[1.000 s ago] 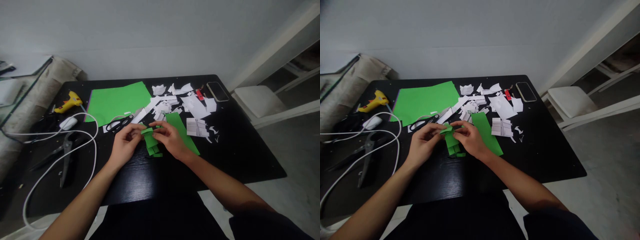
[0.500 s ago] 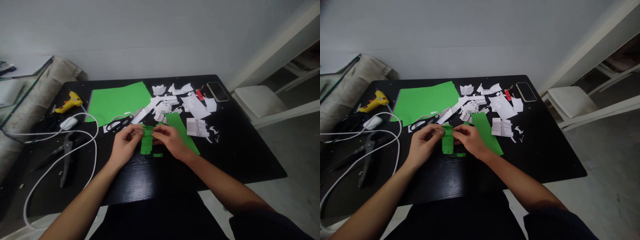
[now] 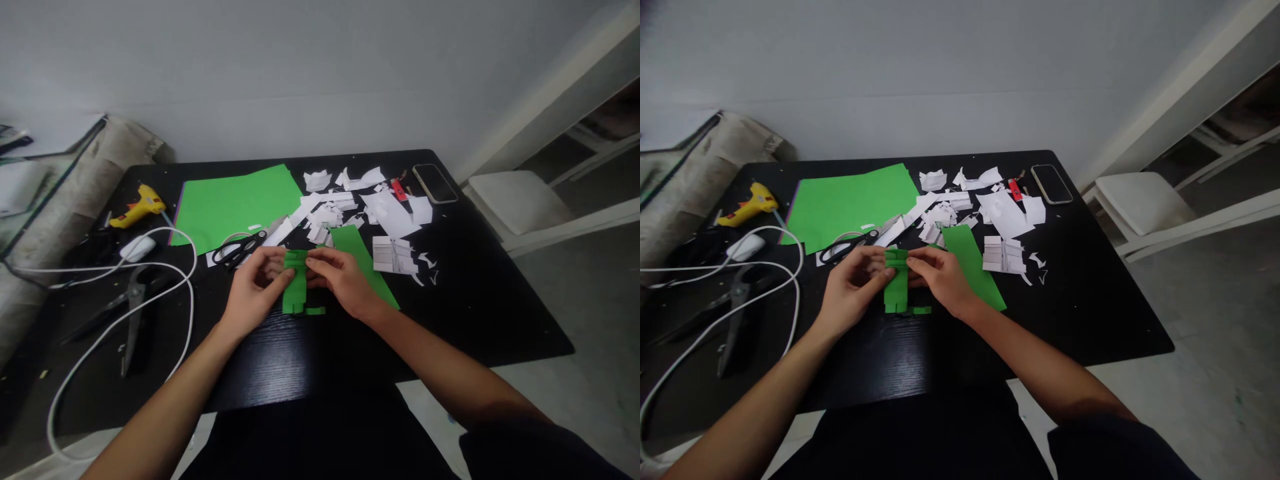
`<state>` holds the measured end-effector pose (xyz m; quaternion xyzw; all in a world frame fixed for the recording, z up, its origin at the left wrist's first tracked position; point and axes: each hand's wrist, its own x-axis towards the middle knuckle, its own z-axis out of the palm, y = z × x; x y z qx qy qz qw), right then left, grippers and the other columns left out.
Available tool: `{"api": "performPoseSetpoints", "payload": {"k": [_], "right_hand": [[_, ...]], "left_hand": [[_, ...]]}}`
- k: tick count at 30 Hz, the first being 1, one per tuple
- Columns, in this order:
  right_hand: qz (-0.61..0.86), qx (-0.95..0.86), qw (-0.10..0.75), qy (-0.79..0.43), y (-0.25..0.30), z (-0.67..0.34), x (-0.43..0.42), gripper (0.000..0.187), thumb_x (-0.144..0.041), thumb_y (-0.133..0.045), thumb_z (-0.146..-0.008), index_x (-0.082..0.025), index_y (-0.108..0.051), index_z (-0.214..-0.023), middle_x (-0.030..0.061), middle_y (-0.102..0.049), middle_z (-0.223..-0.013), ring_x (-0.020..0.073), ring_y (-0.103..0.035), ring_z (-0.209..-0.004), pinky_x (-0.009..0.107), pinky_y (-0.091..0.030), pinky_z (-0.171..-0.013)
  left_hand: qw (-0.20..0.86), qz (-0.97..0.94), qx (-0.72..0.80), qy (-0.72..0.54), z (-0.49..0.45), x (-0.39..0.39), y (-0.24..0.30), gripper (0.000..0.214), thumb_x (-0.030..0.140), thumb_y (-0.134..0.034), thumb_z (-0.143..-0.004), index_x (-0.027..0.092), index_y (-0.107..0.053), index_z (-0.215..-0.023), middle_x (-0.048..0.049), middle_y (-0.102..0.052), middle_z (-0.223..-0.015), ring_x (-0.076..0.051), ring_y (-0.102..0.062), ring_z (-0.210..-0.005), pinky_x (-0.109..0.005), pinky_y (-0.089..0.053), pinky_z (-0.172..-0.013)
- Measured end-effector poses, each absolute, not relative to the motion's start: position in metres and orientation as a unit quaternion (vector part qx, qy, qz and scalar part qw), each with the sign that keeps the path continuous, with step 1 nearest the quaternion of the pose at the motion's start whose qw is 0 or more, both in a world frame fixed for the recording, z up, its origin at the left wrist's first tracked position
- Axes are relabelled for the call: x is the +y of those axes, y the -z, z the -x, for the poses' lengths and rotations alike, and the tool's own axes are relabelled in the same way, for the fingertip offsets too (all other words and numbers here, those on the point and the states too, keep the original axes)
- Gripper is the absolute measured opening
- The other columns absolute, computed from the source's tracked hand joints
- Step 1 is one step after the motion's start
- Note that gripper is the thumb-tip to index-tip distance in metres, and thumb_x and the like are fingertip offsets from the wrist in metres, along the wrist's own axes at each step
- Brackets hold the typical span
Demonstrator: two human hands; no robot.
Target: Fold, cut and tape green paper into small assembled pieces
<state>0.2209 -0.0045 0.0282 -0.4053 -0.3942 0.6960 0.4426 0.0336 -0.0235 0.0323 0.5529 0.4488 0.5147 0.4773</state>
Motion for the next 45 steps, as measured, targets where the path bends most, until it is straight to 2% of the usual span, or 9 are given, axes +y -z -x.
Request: {"api": "performPoseSetpoints", "payload": {"k": [6, 11, 17, 22, 26, 30, 34, 38, 45], "right_hand": [[0.396, -0.464, 0.452, -0.650, -0.021, -0.220, -0.005, 0.038, -0.041, -0.096, -0.069, -0.024, -0.077, -0.097, 0.0026, -0.082, -0.098, 0.0234, -0.079, -0.095, 0.043, -0.069, -0.088], [0.412, -0.512, 0.463, -0.595, -0.020, -0.222, -0.004, 0.020, -0.038, -0.088, -0.079, -0.026, -0.078, -0.092, 0.0014, -0.080, -0.092, 0.0212, -0.077, -0.091, 0.042, -0.064, -0.090], [0.412, -0.504, 0.455, -0.607, -0.026, -0.224, -0.006, 0.004, -0.028, -0.079, -0.082, -0.027, -0.081, -0.086, -0.0002, -0.080, -0.088, 0.0205, -0.075, -0.087, 0.041, -0.063, -0.088], [0.394, -0.433, 0.445, -0.678, -0.029, -0.225, -0.006, 0.011, -0.032, -0.075, -0.087, -0.024, -0.083, -0.089, 0.0021, -0.079, -0.085, 0.0222, -0.076, -0.082, 0.044, -0.064, -0.085], [0.416, -0.464, 0.448, -0.641, -0.032, -0.225, -0.006, 0.013, -0.035, -0.084, -0.080, -0.025, -0.084, -0.089, 0.0017, -0.081, -0.088, 0.0210, -0.075, -0.085, 0.041, -0.062, -0.088], [0.402, -0.452, 0.450, -0.657, -0.030, -0.225, -0.006, 0.013, -0.030, -0.078, -0.082, -0.025, -0.085, -0.092, 0.0016, -0.081, -0.091, 0.0205, -0.076, -0.087, 0.040, -0.062, -0.089], [0.384, -0.447, 0.457, -0.666, -0.029, -0.225, -0.005, 0.018, -0.024, -0.078, -0.079, -0.026, -0.086, -0.095, -0.0002, -0.082, -0.094, 0.0186, -0.076, -0.088, 0.038, -0.062, -0.092], [0.389, -0.467, 0.464, -0.644, -0.028, -0.226, -0.004, 0.018, -0.026, -0.084, -0.077, -0.028, -0.085, -0.095, -0.0001, -0.084, -0.101, 0.0200, -0.077, -0.096, 0.041, -0.062, -0.097], [0.389, -0.465, 0.460, -0.649, -0.027, -0.225, -0.005, 0.025, -0.028, -0.091, -0.074, -0.028, -0.085, -0.098, 0.0009, -0.084, -0.102, 0.0214, -0.078, -0.098, 0.045, -0.062, -0.100]], "left_hand": [[0.464, -0.537, 0.453, -0.540, -0.037, -0.021, -0.033, 0.019, 0.020, -0.083, -0.084, 0.019, -0.074, -0.101, -0.0033, -0.077, -0.085, -0.013, -0.068, -0.067, -0.025, -0.058, -0.063], [0.444, -0.570, 0.453, -0.522, -0.035, -0.022, -0.036, 0.009, 0.020, -0.076, -0.088, 0.022, -0.077, -0.096, -0.0005, -0.074, -0.075, -0.013, -0.066, -0.061, -0.025, -0.055, -0.057], [0.438, -0.591, 0.463, -0.494, -0.028, -0.021, -0.039, 0.008, 0.021, -0.072, -0.088, 0.023, -0.079, -0.087, -0.0007, -0.073, -0.071, -0.015, -0.066, -0.060, -0.027, -0.051, -0.056], [0.462, -0.587, 0.457, -0.483, -0.028, -0.023, -0.043, 0.013, 0.025, -0.069, -0.092, 0.022, -0.082, -0.090, -0.0022, -0.075, -0.071, -0.018, -0.071, -0.067, -0.030, -0.056, -0.066], [0.456, -0.588, 0.462, -0.483, -0.028, -0.024, -0.044, 0.013, 0.026, -0.071, -0.091, 0.021, -0.082, -0.091, -0.0022, -0.075, -0.071, -0.018, -0.070, -0.065, -0.030, -0.055, -0.063], [0.460, -0.578, 0.465, -0.488, -0.028, -0.024, -0.043, 0.010, 0.024, -0.072, -0.090, 0.021, -0.080, -0.095, -0.0013, -0.077, -0.076, -0.016, -0.070, -0.066, -0.028, -0.056, -0.063], [0.480, -0.570, 0.441, -0.500, -0.029, -0.023, -0.041, 0.022, 0.023, -0.075, -0.087, 0.021, -0.078, -0.109, -0.0007, -0.078, -0.085, -0.015, -0.072, -0.070, -0.027, -0.059, -0.067], [0.500, -0.569, 0.420, -0.500, -0.030, -0.022, -0.039, 0.025, 0.019, -0.075, -0.087, 0.022, -0.076, -0.111, -0.0017, -0.079, -0.092, -0.015, -0.074, -0.074, -0.028, -0.061, -0.068], [0.468, -0.586, 0.444, -0.490, -0.029, -0.023, -0.040, 0.013, 0.019, -0.073, -0.086, 0.022, -0.077, -0.098, 0.0013, -0.072, -0.074, -0.015, -0.068, -0.065, -0.026, -0.055, -0.061]]}}
